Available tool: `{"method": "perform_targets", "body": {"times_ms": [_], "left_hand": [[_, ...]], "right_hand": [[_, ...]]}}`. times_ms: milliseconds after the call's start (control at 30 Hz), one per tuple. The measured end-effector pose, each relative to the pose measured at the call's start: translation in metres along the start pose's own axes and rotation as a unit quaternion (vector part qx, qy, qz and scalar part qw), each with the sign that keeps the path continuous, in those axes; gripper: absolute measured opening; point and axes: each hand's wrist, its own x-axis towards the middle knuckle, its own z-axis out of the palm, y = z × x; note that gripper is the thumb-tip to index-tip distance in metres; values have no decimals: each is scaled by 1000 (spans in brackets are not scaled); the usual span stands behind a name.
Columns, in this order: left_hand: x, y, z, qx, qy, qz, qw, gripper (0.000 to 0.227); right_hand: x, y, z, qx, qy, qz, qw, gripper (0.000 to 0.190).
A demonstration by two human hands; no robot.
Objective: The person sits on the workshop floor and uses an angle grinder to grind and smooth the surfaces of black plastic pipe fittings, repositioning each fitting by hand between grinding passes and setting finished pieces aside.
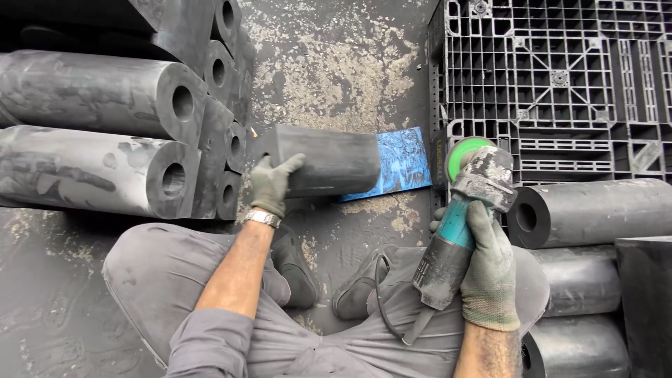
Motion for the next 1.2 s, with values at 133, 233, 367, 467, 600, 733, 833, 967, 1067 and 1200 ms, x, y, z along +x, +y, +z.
{"method": "perform_targets", "body": {"times_ms": [133, 233, 367, 467, 600, 733, 833, 967, 1067, 1200], "left_hand": [[8, -40, 45, -10, -56, -59, 997, 71], [11, -83, 65, -38, -88, -78, 992, 88], [4, -122, 73, -112, -174, -154, 966, 71], [1, -167, 79, -115, -157, -203, 960, 63], [-10, -166, 83, -51, -131, -169, 975, 59], [-22, -147, 88, 54, -94, -150, 983, 61], [-29, -144, 91, 84, -72, -126, 986, 69], [-45, -158, 100, 175, 16, -32, 984, 66], [-79, -118, 94, 94, 39, -56, 993, 56], [-143, -93, 95, -178, -58, -177, 966, 45]], "right_hand": [[0, -1, 1, -13, 3, 0, 1000, 50], [-2, 1, -4, -40, 26, 7, 999, 47], [3, -2, -1, -49, 17, 12, 999, 46], [0, -2, 1, -64, 20, 27, 997, 45], [3, 6, -2, -88, 19, 61, 994, 46], [10, 19, -2, -117, 1, 78, 990, 49], [17, 31, 11, -203, -3, 107, 973, 47], [22, 44, 38, -132, -49, 150, 979, 42], [33, 68, 50, -129, -53, 167, 976, 42], [54, 104, 67, -168, -76, 126, 975, 49]]}}
